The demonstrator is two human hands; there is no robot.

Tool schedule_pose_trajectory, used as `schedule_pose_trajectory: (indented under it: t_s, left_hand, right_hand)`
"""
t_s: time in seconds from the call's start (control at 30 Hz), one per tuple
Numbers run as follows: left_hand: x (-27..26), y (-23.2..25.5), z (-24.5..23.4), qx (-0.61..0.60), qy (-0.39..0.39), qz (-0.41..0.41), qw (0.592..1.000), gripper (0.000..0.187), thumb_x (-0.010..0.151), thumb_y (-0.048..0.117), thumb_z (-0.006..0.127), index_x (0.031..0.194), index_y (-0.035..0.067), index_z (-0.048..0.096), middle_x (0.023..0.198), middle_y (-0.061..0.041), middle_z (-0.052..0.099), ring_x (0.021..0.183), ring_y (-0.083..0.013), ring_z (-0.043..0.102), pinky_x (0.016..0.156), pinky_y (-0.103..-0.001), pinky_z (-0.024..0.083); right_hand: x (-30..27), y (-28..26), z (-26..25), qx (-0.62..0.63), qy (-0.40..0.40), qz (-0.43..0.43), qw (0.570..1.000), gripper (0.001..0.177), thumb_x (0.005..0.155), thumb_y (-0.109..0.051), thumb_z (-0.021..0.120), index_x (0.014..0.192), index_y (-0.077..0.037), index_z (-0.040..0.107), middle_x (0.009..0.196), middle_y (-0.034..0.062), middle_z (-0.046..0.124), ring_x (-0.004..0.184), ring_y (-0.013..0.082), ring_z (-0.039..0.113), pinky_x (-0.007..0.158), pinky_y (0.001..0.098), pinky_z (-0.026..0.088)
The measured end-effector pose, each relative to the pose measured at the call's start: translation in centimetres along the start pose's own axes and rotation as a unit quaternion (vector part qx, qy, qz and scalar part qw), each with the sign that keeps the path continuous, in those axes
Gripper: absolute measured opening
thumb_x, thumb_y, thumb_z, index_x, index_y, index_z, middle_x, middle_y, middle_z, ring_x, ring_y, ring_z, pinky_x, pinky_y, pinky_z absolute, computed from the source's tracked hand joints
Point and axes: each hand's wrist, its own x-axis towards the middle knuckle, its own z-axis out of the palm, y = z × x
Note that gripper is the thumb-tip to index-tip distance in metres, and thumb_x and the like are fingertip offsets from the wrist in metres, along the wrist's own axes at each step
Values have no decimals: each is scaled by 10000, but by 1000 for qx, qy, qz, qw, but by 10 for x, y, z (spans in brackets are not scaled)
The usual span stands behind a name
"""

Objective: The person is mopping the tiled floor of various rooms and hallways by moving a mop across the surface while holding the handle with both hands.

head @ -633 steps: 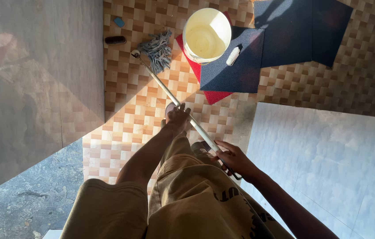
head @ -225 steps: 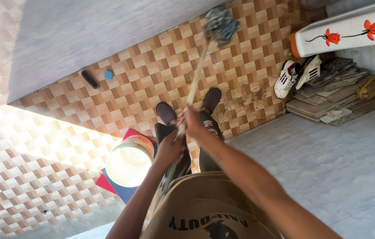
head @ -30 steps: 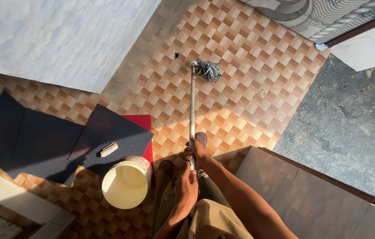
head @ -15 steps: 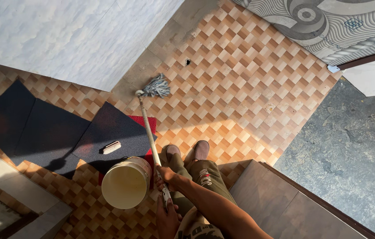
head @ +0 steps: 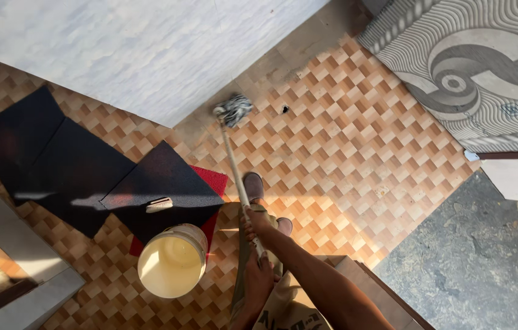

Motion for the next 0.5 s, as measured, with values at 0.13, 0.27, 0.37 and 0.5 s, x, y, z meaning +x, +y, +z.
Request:
schedule_pose_trajectory:
  t_s: [0.13, 0.27, 0.37, 0.5]
  left_hand:
    - [30, 49, 15, 32, -53, 65, 996, 438, 1049, 255, 472, 1397, -11, 464, 715, -103, 625, 487, -185, 616, 488, -354, 495]
    - [44, 87, 13, -23, -109, 79, 991, 384, 1035, 256, 466, 1355, 80, 584, 758, -52, 584, 471, -131, 552, 435, -338, 432]
    - [35, 96, 17, -45, -87, 52, 994, 418, 1042, 261, 482, 1407, 75, 567, 767, -50, 580, 470, -128, 540, 439, -320, 444]
    - [21, 79, 17, -52, -32, 1, 998, 552, 1021, 266, 447, 1565, 181, 409, 763, -55, 582, 481, -138, 529, 454, -320, 466]
  right_hand:
    - [-6, -73, -16, 24, 81, -83, 993, 481, 1036, -557, 516, 1055, -78, 485, 658, -25, 376, 464, 74, 319, 393, 250, 300]
    - [-22, -123, -18, 77, 74, -72, 992, 466, 1048, -558, 456, 1024, -93, 441, 672, -34, 354, 472, 58, 308, 403, 231, 309]
    - [-39, -128, -6, 55, 92, -59, 992, 469, 1052, -553, 451, 1015, -86, 449, 663, -34, 348, 472, 62, 316, 406, 232, 310]
    - [-44, -112, 22, -4, 41, -4, 999, 491, 1040, -575, 448, 973, -89, 477, 647, -21, 401, 463, 71, 352, 408, 242, 346]
